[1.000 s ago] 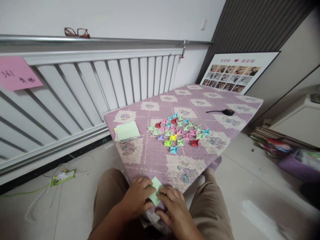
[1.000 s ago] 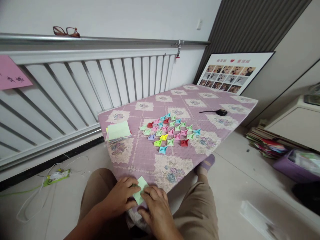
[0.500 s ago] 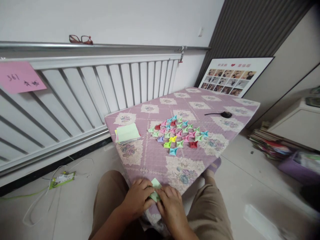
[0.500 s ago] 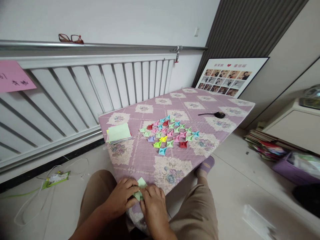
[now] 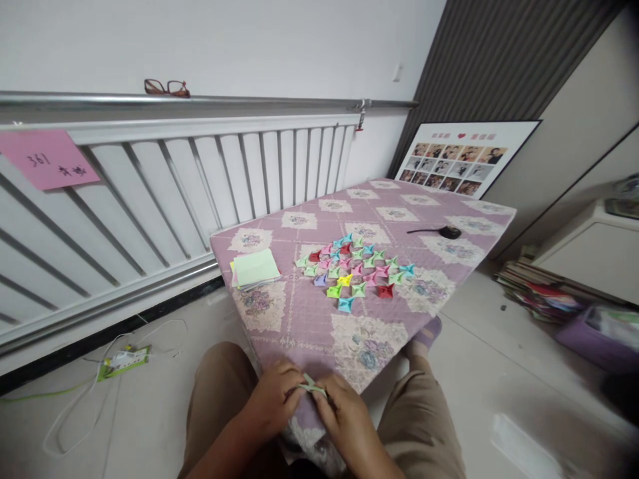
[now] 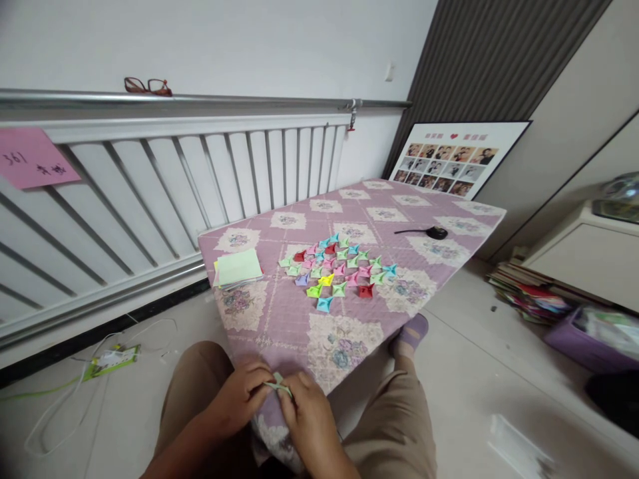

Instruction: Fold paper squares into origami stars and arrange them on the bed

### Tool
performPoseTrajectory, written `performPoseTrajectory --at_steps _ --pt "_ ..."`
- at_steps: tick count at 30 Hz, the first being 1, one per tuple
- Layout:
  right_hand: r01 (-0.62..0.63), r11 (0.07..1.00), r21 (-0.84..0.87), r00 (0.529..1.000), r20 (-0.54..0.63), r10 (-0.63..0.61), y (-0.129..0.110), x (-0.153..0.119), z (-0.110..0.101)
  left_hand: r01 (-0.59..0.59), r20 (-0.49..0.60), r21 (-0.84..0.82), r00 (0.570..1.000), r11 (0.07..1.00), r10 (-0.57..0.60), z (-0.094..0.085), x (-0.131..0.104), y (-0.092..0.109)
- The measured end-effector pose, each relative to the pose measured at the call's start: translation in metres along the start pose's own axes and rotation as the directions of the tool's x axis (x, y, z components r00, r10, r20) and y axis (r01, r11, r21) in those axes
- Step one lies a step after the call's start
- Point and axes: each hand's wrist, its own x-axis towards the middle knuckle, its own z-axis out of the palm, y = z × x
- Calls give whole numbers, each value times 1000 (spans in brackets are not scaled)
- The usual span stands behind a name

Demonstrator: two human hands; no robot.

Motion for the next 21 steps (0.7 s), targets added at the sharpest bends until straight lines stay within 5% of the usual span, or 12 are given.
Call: performPoseTrajectory --at_steps 5,8,15,21 --pt "-215 947 238 972 144 185 -4 10 -12 246 115 -227 968 942 -225 -11 0 13" --pt "-245 941 236 966 146 215 4 14 -9 306 148 -294 950 906 -273 -10 4 12" --pt "-95 985 -141 995 15 98 19 28 2 304 66 218 944 927 -325 1 23 3" --pt "-48 952 -302 997 -67 29 27 28 2 277 39 307 952 911 -303 -2 31 0"
